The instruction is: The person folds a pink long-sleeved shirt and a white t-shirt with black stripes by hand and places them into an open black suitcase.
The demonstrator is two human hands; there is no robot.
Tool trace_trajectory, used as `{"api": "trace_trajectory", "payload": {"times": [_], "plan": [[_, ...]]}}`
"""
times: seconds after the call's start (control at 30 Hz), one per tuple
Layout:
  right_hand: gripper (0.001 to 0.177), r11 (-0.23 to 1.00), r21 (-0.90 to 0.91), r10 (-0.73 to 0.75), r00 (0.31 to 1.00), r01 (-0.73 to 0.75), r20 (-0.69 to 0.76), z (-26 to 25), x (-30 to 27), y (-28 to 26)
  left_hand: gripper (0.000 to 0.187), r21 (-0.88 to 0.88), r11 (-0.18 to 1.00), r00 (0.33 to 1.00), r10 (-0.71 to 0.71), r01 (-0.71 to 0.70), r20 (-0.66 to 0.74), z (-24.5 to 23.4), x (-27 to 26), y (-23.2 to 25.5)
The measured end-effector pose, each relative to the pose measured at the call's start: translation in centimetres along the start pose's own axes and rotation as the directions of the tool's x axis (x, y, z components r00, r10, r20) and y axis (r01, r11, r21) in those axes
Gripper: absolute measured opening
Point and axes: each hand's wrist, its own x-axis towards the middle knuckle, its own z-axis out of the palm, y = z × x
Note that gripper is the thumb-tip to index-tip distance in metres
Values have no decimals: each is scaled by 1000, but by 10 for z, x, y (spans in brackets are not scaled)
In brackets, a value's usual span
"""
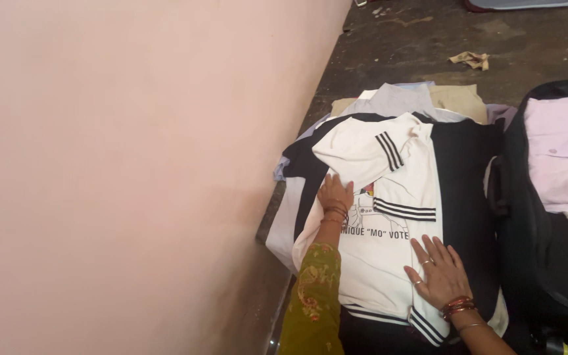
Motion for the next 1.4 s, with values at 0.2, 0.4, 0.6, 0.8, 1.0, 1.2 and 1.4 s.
{"api": "trace_trajectory", "payload": {"times": [0.2,0.4,0.6,0.8,1.0,1.2,1.4], "plan": [[75,1000,13,-16,1000,16,-4,-4,1,2,61,-11,1000,1000,11,-11,-14,12,67,28],[74,992,120,-31,999,36,-39,-7,3,5,73,-182,983,996,46,-32,76,41,128,19],[75,984,171,-35,994,53,-105,-9,5,5,50,12,989,911,-139,146,388,54,146,25],[71,978,187,-56,983,89,-174,-8,4,5,34,-495,773,906,418,-396,-72,77,142,57],[73,984,164,-46,988,71,-150,-7,4,4,100,-26,979,954,204,-203,218,55,89,57],[73,994,106,-18,997,26,-76,-6,3,2,91,59,971,924,202,-233,325,31,29,7],[72,997,75,-20,998,25,-64,-6,0,1,79,114,991,972,36,-64,230,-6,-48,-24]]}}
